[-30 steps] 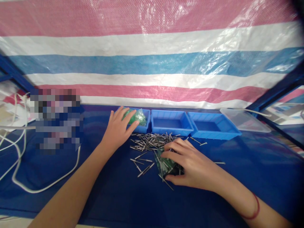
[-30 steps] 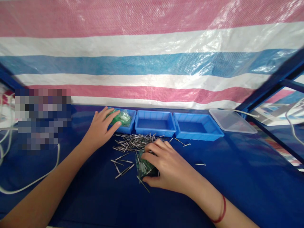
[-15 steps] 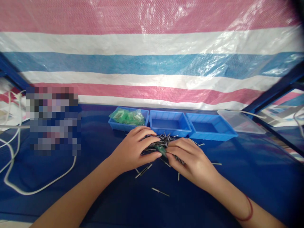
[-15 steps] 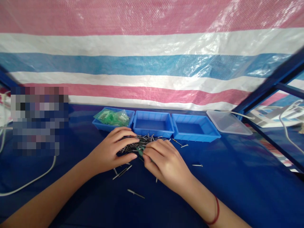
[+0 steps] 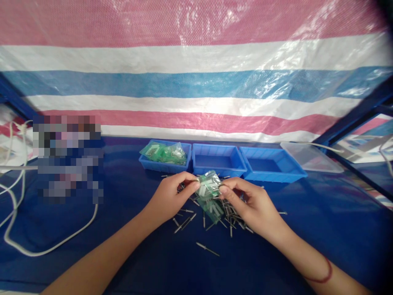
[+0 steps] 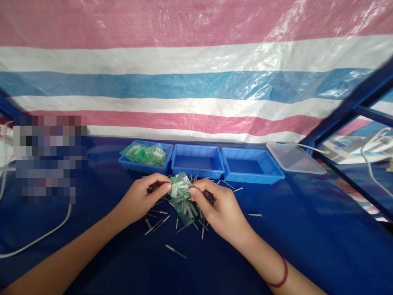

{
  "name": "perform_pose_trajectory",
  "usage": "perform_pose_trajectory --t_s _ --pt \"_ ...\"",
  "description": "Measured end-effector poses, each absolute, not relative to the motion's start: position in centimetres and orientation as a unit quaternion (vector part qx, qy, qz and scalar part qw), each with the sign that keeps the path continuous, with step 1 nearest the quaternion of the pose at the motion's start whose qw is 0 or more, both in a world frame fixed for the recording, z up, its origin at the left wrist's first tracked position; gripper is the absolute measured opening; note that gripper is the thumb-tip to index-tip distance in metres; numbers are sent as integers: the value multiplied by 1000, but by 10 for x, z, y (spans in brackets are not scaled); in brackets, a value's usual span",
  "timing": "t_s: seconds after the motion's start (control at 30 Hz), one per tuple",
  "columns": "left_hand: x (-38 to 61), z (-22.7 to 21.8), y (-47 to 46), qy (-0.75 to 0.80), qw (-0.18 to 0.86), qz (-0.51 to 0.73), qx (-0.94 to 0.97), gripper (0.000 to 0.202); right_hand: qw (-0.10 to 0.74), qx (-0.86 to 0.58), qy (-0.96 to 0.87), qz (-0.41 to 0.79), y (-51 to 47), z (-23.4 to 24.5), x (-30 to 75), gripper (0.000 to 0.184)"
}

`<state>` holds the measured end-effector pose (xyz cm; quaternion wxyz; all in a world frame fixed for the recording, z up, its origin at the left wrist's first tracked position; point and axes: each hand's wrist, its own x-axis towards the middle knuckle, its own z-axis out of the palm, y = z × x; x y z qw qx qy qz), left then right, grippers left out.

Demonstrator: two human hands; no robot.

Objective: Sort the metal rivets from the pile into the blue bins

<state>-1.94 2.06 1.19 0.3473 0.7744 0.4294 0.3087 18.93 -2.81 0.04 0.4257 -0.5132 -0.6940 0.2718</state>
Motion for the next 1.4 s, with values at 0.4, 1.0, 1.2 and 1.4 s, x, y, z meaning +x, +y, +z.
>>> perform_pose_trajectory --t_s 0.4,1.0,1.2,1.4 --pt "-16 10 16 409 498 350 680 29 521 -478 -611 358 -30 -2 186 18" --pt "-48 19 49 432 232 516 703 17 543 -444 -630 333 -32 -5 185 20" --pt "-98 14 96 555 154 520 631 38 530 -462 -630 329 -32 -7 185 20" --pt "-99 7 102 580 -43 344 737 24 512 -469 -651 308 -32 -11 183 20"
